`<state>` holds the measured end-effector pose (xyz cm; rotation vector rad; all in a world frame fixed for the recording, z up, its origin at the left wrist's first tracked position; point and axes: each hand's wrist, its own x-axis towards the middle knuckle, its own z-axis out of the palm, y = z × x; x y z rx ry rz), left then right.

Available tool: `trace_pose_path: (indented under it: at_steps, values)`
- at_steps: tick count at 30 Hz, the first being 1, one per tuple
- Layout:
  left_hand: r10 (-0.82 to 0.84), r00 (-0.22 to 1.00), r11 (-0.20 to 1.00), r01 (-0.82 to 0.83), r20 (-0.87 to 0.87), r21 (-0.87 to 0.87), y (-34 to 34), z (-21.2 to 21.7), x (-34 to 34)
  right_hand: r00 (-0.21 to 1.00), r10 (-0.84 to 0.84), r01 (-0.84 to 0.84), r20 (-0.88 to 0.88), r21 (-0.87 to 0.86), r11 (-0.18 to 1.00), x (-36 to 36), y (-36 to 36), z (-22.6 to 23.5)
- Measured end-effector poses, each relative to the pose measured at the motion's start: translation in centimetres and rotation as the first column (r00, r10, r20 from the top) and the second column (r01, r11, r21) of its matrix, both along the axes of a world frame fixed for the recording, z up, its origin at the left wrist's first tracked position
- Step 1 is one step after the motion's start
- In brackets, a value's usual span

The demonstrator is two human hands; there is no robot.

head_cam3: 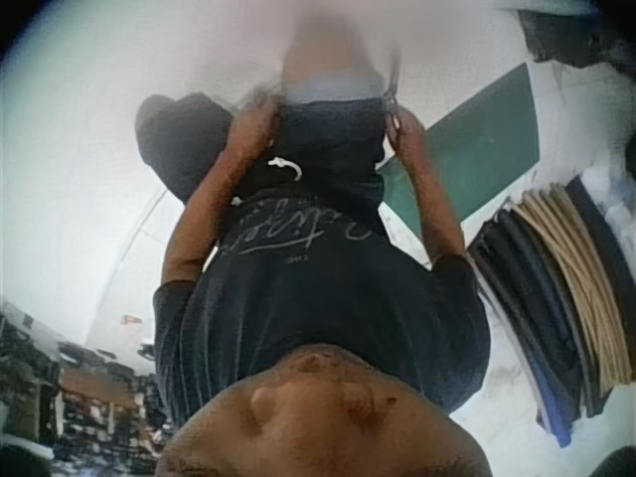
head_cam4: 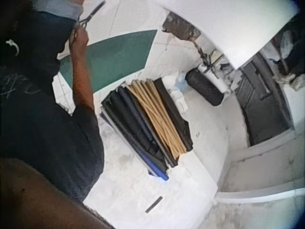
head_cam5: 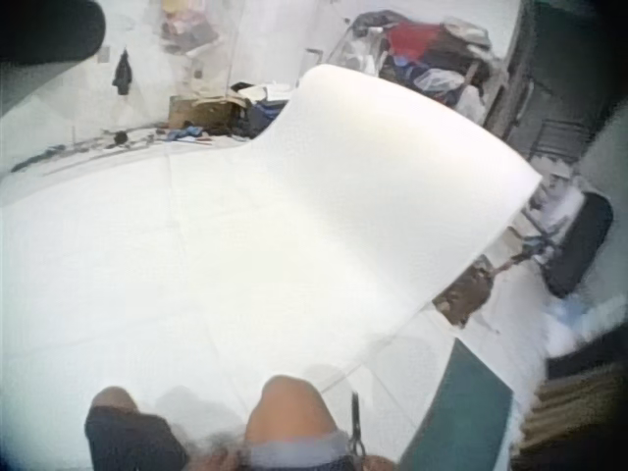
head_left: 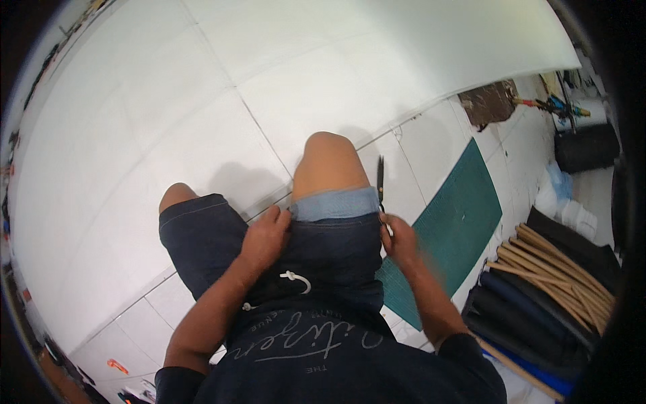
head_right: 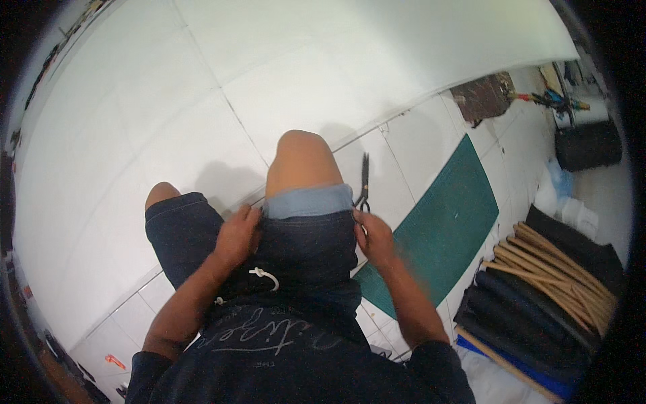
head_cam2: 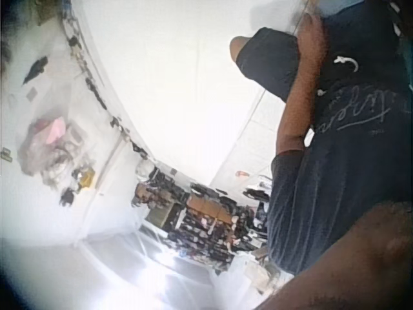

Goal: The person cuts a large sheet of white foam using shears, rolls it up, moves to a different section, and prepares to cut again.

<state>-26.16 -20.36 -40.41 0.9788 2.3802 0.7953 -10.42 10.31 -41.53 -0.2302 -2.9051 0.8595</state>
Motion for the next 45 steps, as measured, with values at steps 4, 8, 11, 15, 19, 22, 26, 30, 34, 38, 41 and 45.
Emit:
trace_pose_path:
  at_steps: [4, 8, 11, 15, 19, 22, 26, 30, 34, 38, 41, 45]
  values:
    - [0.185, 0.978, 0.981, -0.179, 0.099, -0.072, -0.6, -0.7, 2.1, 0.994, -0.104, 0.102, -0.029, -0.049, 0.994, 0.3, -1.8, -0.6]
    - [0.171, 0.978, 0.985, -0.174, 0.122, 0.015, -2.9, 2.0, 0.4, 0.988, 0.148, -0.15, 0.044, 0.051, 0.987, -3.3, -1.2, 6.3]
    - [0.437, 0.877, 0.899, -0.418, -0.2, 0.134, -8.6, 4.2, -3.2, 0.978, 0.038, -0.038, -0.204, 0.005, 0.999, -6.5, -3.0, 8.1]
    - [0.73, 0.683, 0.671, -0.723, 0.022, 0.164, -20.8, 0.6, -5.2, 0.967, 0.197, -0.249, -0.162, -0.444, 0.861, -16.5, -15.4, 10.4]
    - [0.639, 0.639, 0.65, -0.746, 0.429, 0.144, -21.4, 0.0, -6.0, 0.899, 0.427, -0.426, -0.098, -0.421, 0.801, -22.9, -24.6, 3.6]
    - [0.609, 0.741, 0.778, -0.628, 0.282, -0.029, -22.3, 2.5, -6.7, 0.85, 0.527, -0.491, 0.009, -0.352, 0.797, -23.7, -26.5, 0.0]
    - [0.572, 0.813, 0.817, -0.576, 0.11, 0.008, -22.9, 2.8, -4.9, 0.773, 0.633, -0.549, 0.043, -0.456, 0.701, -23.5, -25.4, 0.8]
    - [0.524, 0.702, 0.816, -0.577, -0.483, 0.048, -22.4, 0.7, -0.3, 0.761, 0.643, -0.648, -0.082, -0.124, 0.752, -18.7, -24.8, 1.0]
    - [0.587, 0.649, 0.795, -0.575, -0.484, 0.194, -22.2, -1.0, 4.2, 0.724, 0.637, -0.665, -0.266, -0.021, 0.747, -14.8, -24.3, 1.5]
    - [0.61, 0.688, 0.788, -0.581, -0.394, 0.206, -22.0, -0.6, 5.1, 0.737, 0.656, -0.671, -0.166, -0.06, 0.739, -13.5, -23.4, 2.0]
    - [0.635, 0.696, 0.772, -0.591, -0.337, 0.234, -22.1, -0.6, 4.8, 0.731, 0.668, -0.68, -0.137, -0.072, 0.729, -13.5, -23.3, 1.9]
    - [0.681, 0.701, 0.73, -0.63, -0.209, 0.265, -20.0, 1.1, 4.0, 0.742, 0.666, -0.665, -0.081, 0.043, 0.746, -13.3, -22.7, 3.2]
